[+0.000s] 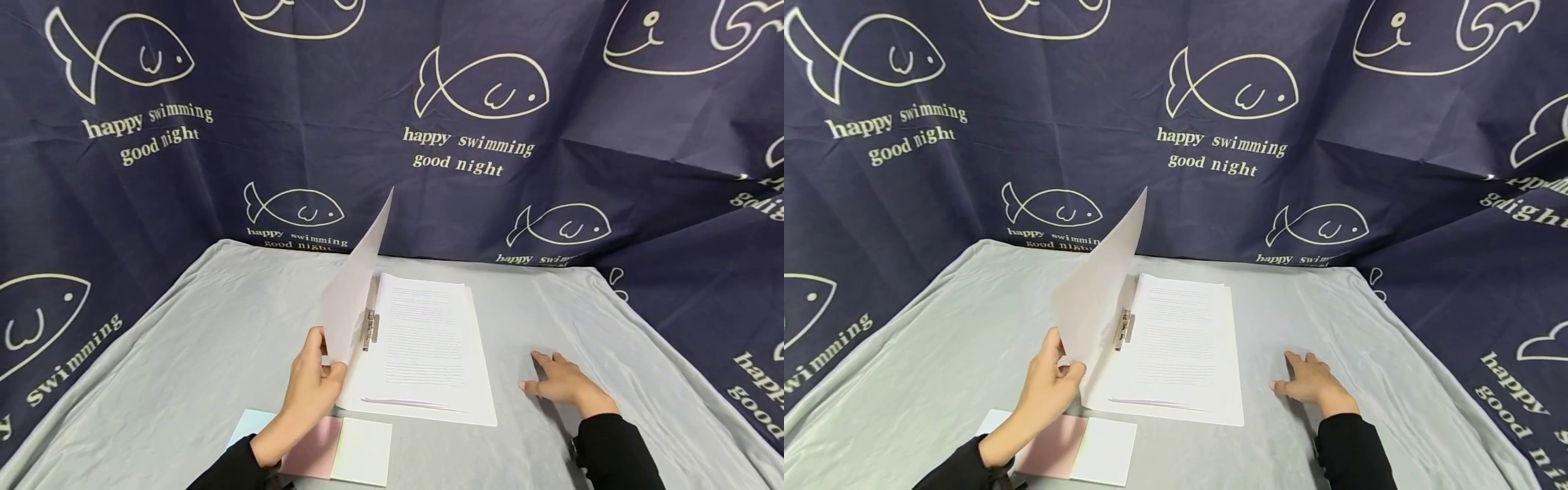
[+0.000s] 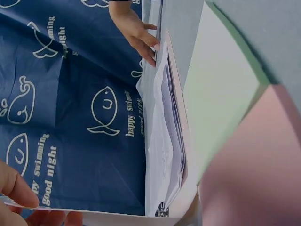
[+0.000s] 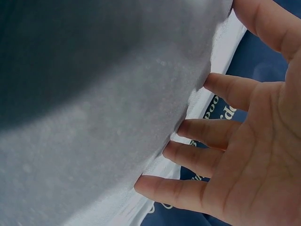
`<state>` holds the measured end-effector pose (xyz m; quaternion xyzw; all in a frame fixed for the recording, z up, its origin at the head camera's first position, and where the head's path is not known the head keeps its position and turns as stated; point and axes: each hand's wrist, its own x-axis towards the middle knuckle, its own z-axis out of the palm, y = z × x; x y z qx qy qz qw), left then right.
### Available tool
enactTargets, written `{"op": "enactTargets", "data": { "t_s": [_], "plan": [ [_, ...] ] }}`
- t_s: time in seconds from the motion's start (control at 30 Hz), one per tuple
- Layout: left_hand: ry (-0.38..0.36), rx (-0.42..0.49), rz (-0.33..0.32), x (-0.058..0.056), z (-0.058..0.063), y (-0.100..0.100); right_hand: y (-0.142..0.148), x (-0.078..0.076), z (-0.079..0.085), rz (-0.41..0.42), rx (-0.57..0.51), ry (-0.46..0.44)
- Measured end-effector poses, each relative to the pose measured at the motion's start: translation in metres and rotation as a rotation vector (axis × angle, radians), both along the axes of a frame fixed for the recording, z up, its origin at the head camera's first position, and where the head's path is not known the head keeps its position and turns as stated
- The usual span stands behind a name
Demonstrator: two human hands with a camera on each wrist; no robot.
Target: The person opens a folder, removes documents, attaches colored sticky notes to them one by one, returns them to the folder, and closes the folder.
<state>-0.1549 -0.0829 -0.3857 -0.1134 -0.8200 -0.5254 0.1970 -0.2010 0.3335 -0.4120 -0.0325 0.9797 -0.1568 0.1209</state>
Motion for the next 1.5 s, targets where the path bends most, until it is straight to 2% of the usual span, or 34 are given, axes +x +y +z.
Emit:
{"op": "enactTargets", "data": {
  "t_s": [0.37, 0.5, 0.6, 0.67, 0.73, 0.9, 0.97, 1.0, 1.13, 1.37, 1.43, 1.5],
  "plan": [
    [0.006, -0.011, 0.101, 0.002, -0.005, -0.012, 0.001, 0.0, -0.002, 0.003, 0.004, 0.013],
    [-0.019, 0.013, 0.125, 0.004, -0.004, -0.015, 0.001, 0.0, -0.001, 0.001, 0.001, 0.013],
    [-0.006, 0.039, 0.154, 0.004, -0.004, -0.017, 0.001, 0.0, -0.002, 0.001, -0.004, 0.011],
    [0.047, 0.04, 0.177, 0.005, -0.005, -0.018, 0.001, 0.0, -0.002, 0.001, -0.007, 0.014],
    [0.14, 0.025, 0.197, 0.004, -0.006, -0.021, 0.001, 0.0, -0.002, 0.004, -0.006, 0.018],
    [0.469, -0.117, 0.267, 0.0, -0.013, -0.029, 0.002, 0.0, -0.001, 0.002, -0.01, 0.008],
    [0.558, -0.176, 0.284, -0.001, -0.016, -0.033, 0.003, 0.0, -0.002, -0.002, -0.011, 0.002],
    [0.569, -0.194, 0.283, -0.001, -0.016, -0.034, 0.003, 0.0, -0.002, -0.003, -0.009, 0.002],
    [0.537, -0.242, 0.277, 0.002, -0.017, -0.037, 0.004, -0.001, -0.003, -0.003, -0.005, 0.006],
    [0.403, -0.284, 0.321, 0.008, -0.017, -0.042, 0.004, -0.001, -0.003, -0.002, -0.005, 0.005],
    [0.405, -0.287, 0.35, 0.008, -0.018, -0.044, 0.004, -0.001, -0.003, 0.001, -0.005, 0.005],
    [0.445, -0.288, 0.382, 0.006, -0.02, -0.047, 0.004, -0.001, -0.003, 0.003, -0.005, 0.008]
  ]
}}
